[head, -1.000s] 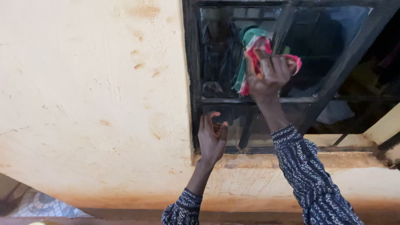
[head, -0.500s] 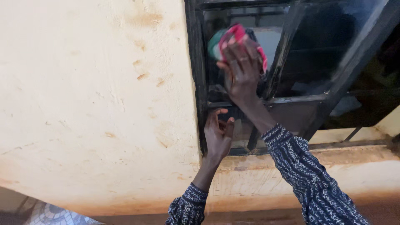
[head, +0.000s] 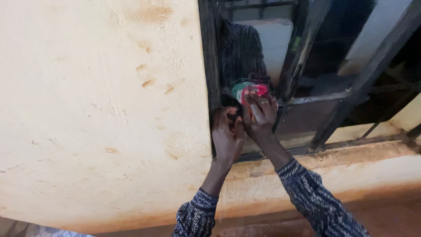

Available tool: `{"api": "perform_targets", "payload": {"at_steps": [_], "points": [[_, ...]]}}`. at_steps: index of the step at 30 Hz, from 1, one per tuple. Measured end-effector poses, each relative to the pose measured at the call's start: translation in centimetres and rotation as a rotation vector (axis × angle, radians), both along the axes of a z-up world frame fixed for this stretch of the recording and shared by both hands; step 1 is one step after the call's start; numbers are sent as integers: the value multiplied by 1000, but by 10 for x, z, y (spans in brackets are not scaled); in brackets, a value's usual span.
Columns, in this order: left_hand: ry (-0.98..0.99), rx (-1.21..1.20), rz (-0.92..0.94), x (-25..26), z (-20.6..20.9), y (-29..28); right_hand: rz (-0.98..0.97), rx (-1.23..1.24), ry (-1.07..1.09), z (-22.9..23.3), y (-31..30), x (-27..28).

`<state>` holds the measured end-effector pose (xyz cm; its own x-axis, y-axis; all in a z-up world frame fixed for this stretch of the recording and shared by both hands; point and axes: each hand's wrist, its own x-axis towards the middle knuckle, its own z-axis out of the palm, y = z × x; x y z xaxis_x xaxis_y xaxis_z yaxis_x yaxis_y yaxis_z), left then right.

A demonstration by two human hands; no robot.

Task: The person washes a rag in a bucket of water and then wipes the glass panes and metal frame of a window.

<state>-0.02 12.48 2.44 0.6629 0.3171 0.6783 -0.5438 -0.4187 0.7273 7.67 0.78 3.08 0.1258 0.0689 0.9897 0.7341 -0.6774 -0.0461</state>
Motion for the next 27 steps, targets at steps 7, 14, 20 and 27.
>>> {"api": "perform_targets", "payload": {"at_steps": [7, 14, 20, 27], "points": [[0, 93, 35, 5, 11, -3, -32, 149, -183, 103, -23, 41], [18, 158, 155, 7, 21, -14, -11, 37, -122, 100, 5, 29], [28, 154, 216, 6, 29, -17, 12, 158, -152, 149, -27, 66], [115, 135, 124, 7, 27, -11, -114, 177, -194, 123, -43, 60]]}}
